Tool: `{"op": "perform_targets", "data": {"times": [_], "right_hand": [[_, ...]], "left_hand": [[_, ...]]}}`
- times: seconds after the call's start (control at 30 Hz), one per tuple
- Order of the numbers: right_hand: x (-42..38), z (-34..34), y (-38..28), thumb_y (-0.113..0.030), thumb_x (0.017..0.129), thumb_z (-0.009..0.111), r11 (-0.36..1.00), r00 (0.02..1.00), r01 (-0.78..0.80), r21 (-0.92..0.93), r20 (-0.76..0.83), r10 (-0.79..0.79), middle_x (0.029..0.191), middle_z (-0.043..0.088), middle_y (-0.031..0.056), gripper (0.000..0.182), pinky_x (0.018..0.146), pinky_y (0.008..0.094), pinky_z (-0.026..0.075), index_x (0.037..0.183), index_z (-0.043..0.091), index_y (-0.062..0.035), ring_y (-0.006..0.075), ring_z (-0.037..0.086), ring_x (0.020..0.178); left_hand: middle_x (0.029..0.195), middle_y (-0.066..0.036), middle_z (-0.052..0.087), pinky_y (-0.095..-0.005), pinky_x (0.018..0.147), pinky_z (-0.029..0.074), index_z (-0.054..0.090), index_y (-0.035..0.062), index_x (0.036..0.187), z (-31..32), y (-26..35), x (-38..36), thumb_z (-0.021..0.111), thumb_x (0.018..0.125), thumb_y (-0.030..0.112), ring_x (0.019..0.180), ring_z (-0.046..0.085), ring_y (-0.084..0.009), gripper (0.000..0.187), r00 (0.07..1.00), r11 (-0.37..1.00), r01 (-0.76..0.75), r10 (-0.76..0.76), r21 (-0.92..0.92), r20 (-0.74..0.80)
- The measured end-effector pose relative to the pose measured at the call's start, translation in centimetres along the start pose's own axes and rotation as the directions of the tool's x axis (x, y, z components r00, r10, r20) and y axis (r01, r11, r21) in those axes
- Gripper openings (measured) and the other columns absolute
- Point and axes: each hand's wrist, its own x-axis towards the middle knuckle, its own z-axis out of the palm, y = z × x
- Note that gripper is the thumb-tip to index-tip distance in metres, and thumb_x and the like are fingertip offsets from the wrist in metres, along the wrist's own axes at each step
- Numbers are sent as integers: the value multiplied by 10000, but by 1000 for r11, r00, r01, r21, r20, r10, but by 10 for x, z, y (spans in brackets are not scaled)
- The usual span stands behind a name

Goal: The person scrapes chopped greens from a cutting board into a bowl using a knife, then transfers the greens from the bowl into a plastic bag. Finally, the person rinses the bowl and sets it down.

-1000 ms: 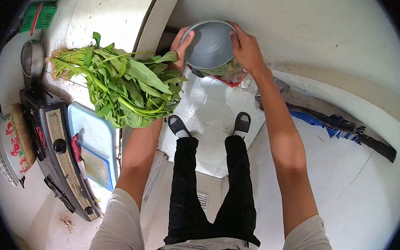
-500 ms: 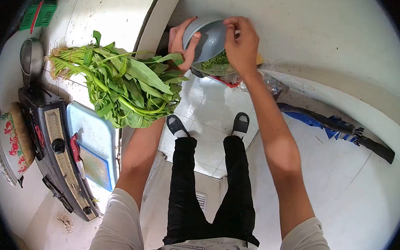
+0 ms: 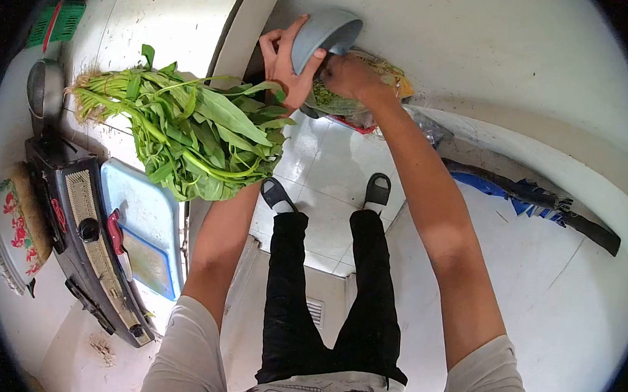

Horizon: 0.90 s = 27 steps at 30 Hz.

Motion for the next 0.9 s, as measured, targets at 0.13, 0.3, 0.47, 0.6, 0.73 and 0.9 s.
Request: {"op": "perform_targets", "data": {"times": [0.13, 0.3, 0.47, 0.6, 0.73, 0.9], "right_hand": [[-3, -31, -14, -281, 904, 569, 887, 953, 23, 461, -277, 120, 1055, 709, 276, 378, 925, 417, 557, 1040, 709, 44, 446, 688, 1009], [-12, -12, -39, -253, 903, 551, 78, 971, 15, 997, -33, 235, 1053, 716, 268, 373, 890, 420, 560, 1101, 689, 31, 402, 708, 961], [-1, -30, 17, -202, 904, 545, 995, 990, -94, 32, 106, 90, 996, 731, 202, 336, 900, 416, 558, 1092, 695, 33, 304, 713, 917], [18, -15, 27, -206, 872, 595, 609, 943, 108, 786, -274, 187, 987, 730, 198, 320, 882, 411, 565, 1082, 711, 7, 312, 717, 917], [17, -1, 22, -184, 881, 607, 500, 965, -63, 863, -75, 251, 966, 734, 172, 299, 875, 400, 561, 1067, 705, 29, 285, 712, 917], [-6, -24, 38, -159, 944, 593, 973, 990, -99, -208, 74, 117, 1000, 731, 133, 346, 846, 367, 566, 1201, 631, 69, 245, 703, 912]], "left_hand": [[1242, -224, 466, -469, 1018, 410, 523, 191, 1483, 3, 1, 0, 637, 954, 523, 1132, 469, -362, 635, 1000, 1000, 11, -11, -19, 21], [1231, -213, 425, -470, 1021, 406, 519, 215, 1491, 7, 8, -4, 678, 940, 488, 1108, 468, -363, 635, 1000, 998, 24, -23, -58, 5], [1239, -210, 405, -469, 1018, 411, 511, 238, 1498, -4, -1, -6, 709, 911, 484, 1117, 463, -364, 666, 999, 999, -35, 33, 39, 44], [1229, -210, 408, -469, 998, 427, 525, 246, 1482, 1, 3, -7, 788, 860, 353, 1116, 466, -371, 684, 999, 1000, 17, -17, -12, 45], [1224, -219, 410, -487, 980, 437, 545, 259, 1459, 4, 15, -5, 852, 810, 241, 1090, 482, -394, 719, 997, 999, -42, 41, 13, 59], [1231, -213, 403, -455, 1001, 429, 508, 232, 1491, -4, 5, -4, 799, 859, 245, 1101, 476, -371, 696, 994, 997, -68, 64, 42, 87]]}}
